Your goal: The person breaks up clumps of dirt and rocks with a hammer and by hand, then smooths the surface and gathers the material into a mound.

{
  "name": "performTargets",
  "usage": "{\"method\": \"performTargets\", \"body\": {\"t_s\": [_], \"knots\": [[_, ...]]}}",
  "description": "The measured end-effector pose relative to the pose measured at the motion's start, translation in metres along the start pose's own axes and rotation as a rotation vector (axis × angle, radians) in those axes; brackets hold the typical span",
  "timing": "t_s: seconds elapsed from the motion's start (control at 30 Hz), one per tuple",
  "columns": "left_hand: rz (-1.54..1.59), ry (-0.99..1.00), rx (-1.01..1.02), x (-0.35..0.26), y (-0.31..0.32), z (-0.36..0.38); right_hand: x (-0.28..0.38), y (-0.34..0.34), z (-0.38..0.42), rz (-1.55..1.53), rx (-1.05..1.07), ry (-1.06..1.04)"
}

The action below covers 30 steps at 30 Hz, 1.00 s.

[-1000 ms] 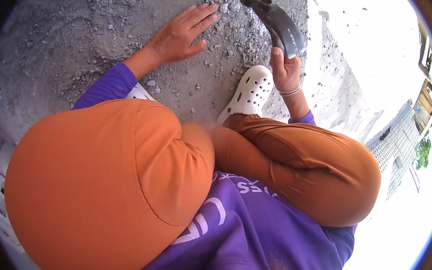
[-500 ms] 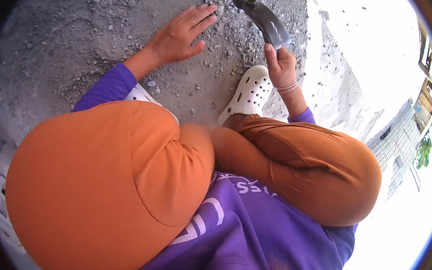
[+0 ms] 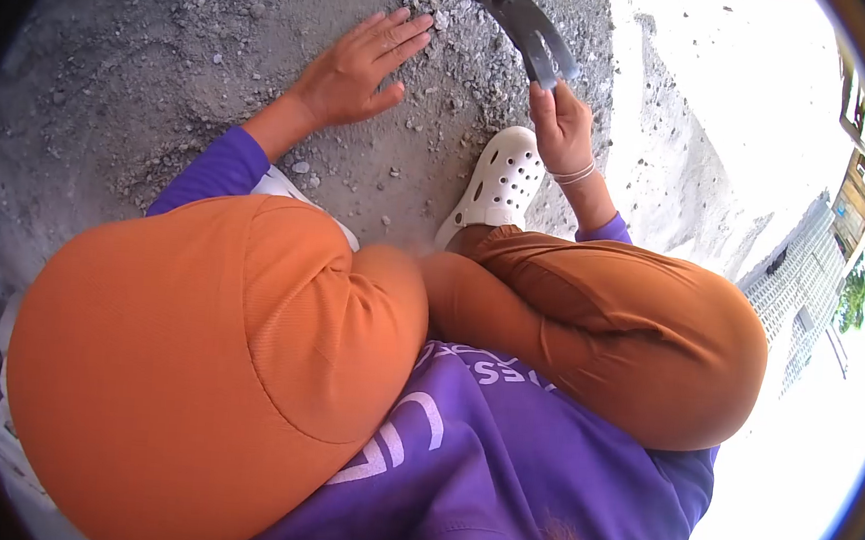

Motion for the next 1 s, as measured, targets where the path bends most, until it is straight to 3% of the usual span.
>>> {"method": "performTargets", "body": {"t_s": [0.03, 0.1, 0.2, 0.43, 0.5, 0.53, 0.57, 0.77, 0.83, 0.93, 1.0], "knots": [[-0.002, 0.001, -0.002, 0.000, 0.000, 0.000, -0.023, 0.013, -0.010, 0.166, 0.056, 0.155], [-0.017, -0.001, 0.003, 0.000, 0.001, 0.001, -0.047, 0.014, -0.011, -0.029, 0.083, 0.269], [-0.001, -0.012, 0.012, -0.002, -0.001, 0.000, -0.031, -0.011, -0.003, -0.096, 0.094, 0.326], [-0.013, -0.008, -0.007, 0.002, 0.003, 0.001, -0.021, -0.040, 0.039, -0.425, -0.025, 0.070], [-0.008, -0.016, -0.002, 0.001, 0.003, 0.001, -0.067, -0.027, 0.034, -0.234, -0.076, 0.089], [-0.006, -0.015, -0.001, 0.001, 0.003, 0.002, -0.067, -0.018, 0.032, -0.026, -0.070, 0.143], [-0.004, -0.015, 0.004, 0.001, 0.004, 0.002, -0.095, -0.006, 0.025, -0.015, -0.001, 0.252], [-0.009, 0.001, 0.015, 0.002, 0.003, 0.000, -0.035, -0.026, 0.023, -0.068, 0.011, 0.224], [-0.006, -0.002, 0.016, -0.001, 0.005, 0.002, -0.010, -0.039, 0.032, -0.248, -0.003, 0.096], [-0.020, -0.005, 0.009, 0.003, 0.002, -0.001, -0.025, -0.043, 0.033, -0.404, -0.058, -0.061], [-0.003, -0.005, 0.014, 0.002, 0.003, 0.000, -0.034, -0.034, 0.029, -0.284, -0.085, -0.064]]}}
Point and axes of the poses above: each hand's wrist, its own z-axis away from the middle knuckle, its own y-axis out of the palm, x = y × z, the point moved 6 cm from there along -z, towards the middle knuckle, and after that the axes turned 14 degrees about y, right-handed, at the moved point
